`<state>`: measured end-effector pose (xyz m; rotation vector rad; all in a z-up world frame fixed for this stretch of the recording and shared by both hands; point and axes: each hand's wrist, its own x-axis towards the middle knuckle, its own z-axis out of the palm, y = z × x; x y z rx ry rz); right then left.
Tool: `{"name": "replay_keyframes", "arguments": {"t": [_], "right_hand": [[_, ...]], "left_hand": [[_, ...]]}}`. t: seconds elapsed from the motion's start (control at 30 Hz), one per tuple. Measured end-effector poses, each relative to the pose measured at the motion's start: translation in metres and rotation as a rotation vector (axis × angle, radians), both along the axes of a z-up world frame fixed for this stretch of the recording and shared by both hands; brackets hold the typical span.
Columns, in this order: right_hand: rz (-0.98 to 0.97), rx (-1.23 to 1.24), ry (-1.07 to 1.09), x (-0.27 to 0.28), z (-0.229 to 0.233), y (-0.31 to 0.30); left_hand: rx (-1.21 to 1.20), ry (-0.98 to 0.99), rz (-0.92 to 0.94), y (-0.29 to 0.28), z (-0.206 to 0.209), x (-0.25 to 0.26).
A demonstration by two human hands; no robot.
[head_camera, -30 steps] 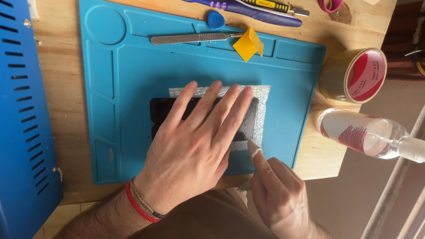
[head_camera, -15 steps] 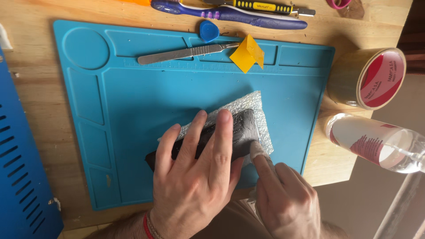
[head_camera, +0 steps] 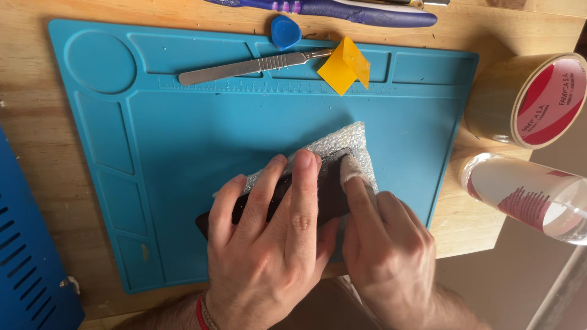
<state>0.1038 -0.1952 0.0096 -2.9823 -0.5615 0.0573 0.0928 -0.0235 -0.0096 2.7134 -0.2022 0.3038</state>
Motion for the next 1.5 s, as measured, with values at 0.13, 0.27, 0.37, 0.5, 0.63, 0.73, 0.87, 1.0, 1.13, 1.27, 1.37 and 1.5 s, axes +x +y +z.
{"name": "replay_keyframes", "arguments": {"t": [0.13,0.27,0.37,0.5,0.63,0.73,0.87,1.0,1.13,1.27,1.37,1.5], "right_hand": [[0.041,0.030,-0.009,-0.016,0.004,-0.014],[0.059,0.064,-0.004,-0.004,-0.004,-0.007],[0.033,0.068,0.021,-0.007,0.004,-0.005],[0.036,0.090,-0.003,-0.024,-0.001,-0.024],[0.035,0.094,-0.005,-0.010,-0.003,-0.009],[0.028,0.097,-0.023,-0.020,-0.001,-0.016],[0.048,0.060,-0.029,-0.016,-0.004,-0.015],[0.042,0.103,-0.030,-0.009,-0.004,-0.007],[0.031,0.067,-0.035,-0.019,0.000,-0.016],[0.092,0.050,-0.055,0.004,-0.011,-0.006],[0.075,0.031,-0.018,-0.010,0.003,-0.009],[0.079,0.026,-0.067,-0.008,-0.005,-0.008]], "left_hand": [[-0.006,0.017,-0.004,0.002,0.001,0.005],[-0.010,-0.026,-0.003,0.003,0.008,0.013],[-0.005,0.014,-0.017,0.005,0.006,0.009],[-0.020,0.015,-0.009,0.005,0.003,0.010],[0.002,-0.011,0.006,0.003,0.004,0.010],[0.006,0.001,0.003,0.005,0.005,0.009],[0.007,-0.011,0.013,0.004,0.005,0.011],[0.032,-0.010,0.001,0.005,0.005,0.009],[0.005,-0.005,0.011,0.005,0.006,0.012],[0.020,-0.010,0.005,0.006,0.005,0.011],[0.006,-0.020,0.021,0.006,0.004,0.010],[-0.007,-0.024,0.030,0.006,0.003,0.011]]}}
